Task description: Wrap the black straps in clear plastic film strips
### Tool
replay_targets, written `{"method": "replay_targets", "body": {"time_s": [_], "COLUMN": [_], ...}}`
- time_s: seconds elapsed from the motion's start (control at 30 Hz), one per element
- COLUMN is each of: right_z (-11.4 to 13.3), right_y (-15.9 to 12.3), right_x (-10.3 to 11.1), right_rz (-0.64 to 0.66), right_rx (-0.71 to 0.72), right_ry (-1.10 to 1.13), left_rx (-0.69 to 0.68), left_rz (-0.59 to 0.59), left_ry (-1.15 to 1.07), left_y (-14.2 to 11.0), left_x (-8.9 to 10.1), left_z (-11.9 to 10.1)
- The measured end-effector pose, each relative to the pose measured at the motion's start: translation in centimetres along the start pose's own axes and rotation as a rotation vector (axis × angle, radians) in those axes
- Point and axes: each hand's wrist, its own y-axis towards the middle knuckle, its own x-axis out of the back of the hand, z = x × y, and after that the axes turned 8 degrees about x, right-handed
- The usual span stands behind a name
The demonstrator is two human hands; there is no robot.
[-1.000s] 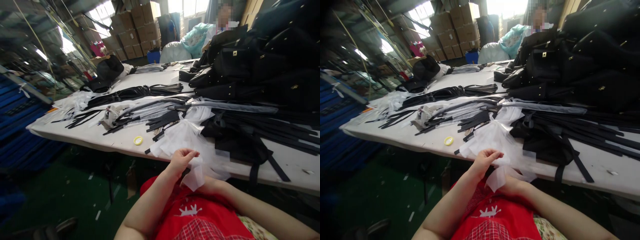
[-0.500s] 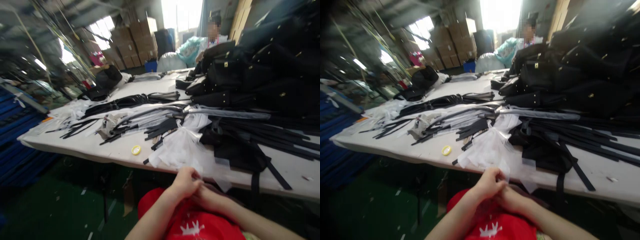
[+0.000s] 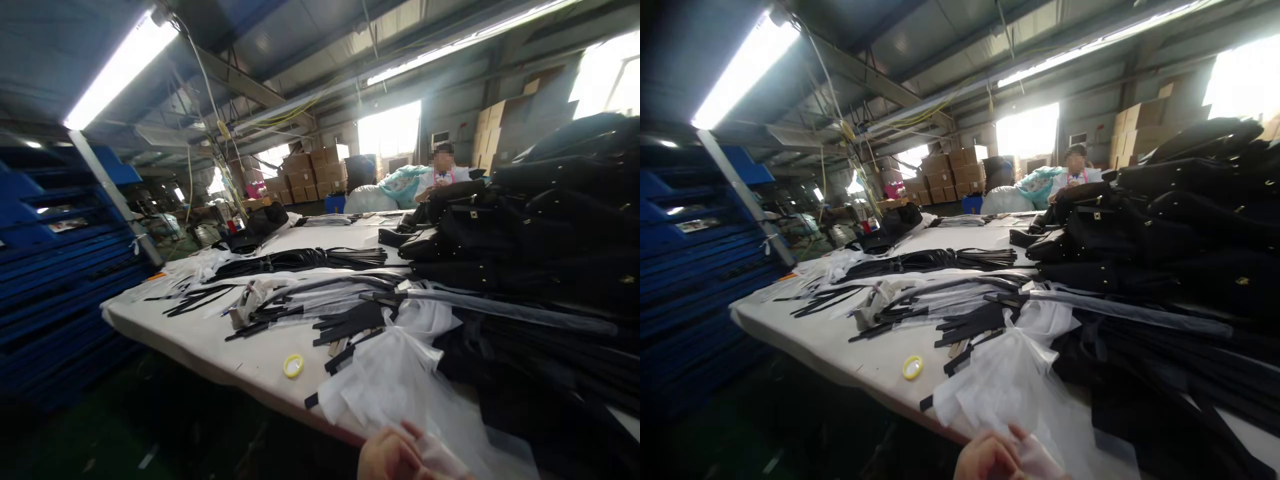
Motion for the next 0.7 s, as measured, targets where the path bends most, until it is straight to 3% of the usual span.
{"method": "replay_targets", "body": {"time_s": [0.07,0.13,0.2,0.27,0.37,0.47,0.53,0.63,0.7], "right_z": [0.3,1.2,2.4,3.4,4.3,4.9,5.1,4.7,4.2], "right_y": [-0.7,-0.8,-0.3,0.2,0.1,-0.6,-0.8,-0.9,-0.9], "right_x": [-0.2,-0.1,0.3,0.9,1.4,1.0,0.1,-1.5,-2.4], "right_rz": [-0.182,-0.428,-0.519,-0.524,-0.33,0.091,0.302,0.41,0.437], "right_rx": [-0.073,-0.178,-0.207,-0.173,-0.138,-0.128,-0.087,-0.033,-0.043], "right_ry": [0.153,0.327,0.353,0.294,0.11,-0.112,-0.23,-0.311,-0.291], "left_rx": [-0.138,-0.119,-0.053,0.0,0.071,0.094,0.111,0.183,0.222], "left_rz": [-0.127,-0.134,-0.075,0.008,0.003,-0.112,-0.028,0.108,0.081], "left_ry": [-0.034,-0.035,-0.018,0.024,0.047,-0.014,-0.096,-0.303,-0.415], "left_y": [-1.1,-2.1,-2.7,-2.9,-2.8,-2.1,-1.5,-0.8,-0.7], "left_x": [0.3,0.4,0.5,0.5,1.0,1.8,2.1,1.8,1.4], "left_z": [-0.9,-1.7,-2.2,-2.3,-2.6,-3.2,-3.6,-3.9,-3.8]}}
